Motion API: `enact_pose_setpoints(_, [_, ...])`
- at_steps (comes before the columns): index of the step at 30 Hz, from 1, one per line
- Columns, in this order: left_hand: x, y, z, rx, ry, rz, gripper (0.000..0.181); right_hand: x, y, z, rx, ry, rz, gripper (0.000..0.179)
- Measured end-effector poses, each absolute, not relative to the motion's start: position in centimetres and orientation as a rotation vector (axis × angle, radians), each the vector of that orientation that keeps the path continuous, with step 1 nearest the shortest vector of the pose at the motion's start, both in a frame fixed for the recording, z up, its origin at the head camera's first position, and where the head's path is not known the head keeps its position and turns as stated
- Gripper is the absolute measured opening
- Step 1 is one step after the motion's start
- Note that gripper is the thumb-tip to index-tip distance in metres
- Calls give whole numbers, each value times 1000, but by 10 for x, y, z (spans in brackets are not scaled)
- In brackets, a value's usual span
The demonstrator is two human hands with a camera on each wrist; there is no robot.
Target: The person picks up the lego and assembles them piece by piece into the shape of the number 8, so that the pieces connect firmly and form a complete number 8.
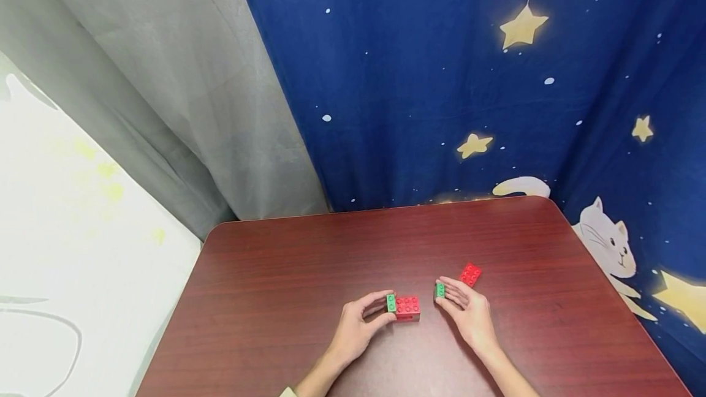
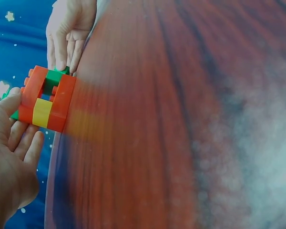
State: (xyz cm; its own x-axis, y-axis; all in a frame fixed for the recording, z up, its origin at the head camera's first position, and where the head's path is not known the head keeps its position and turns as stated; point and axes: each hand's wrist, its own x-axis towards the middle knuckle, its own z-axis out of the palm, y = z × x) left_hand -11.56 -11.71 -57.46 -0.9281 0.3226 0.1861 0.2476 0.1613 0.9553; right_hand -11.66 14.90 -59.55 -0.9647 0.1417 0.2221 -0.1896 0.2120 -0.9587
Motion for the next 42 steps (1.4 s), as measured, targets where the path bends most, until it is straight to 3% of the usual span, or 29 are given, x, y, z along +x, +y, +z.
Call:
enact_pose_setpoints(22, [-116, -117, -576, 592, 2361, 1913, 43, -107, 137, -558, 182, -2192, 2071, 40])
enact_pose_setpoints(42, [-116, -118, -576, 595, 2359, 1908, 43, -102, 129, -558, 371, -2274, 1995, 39])
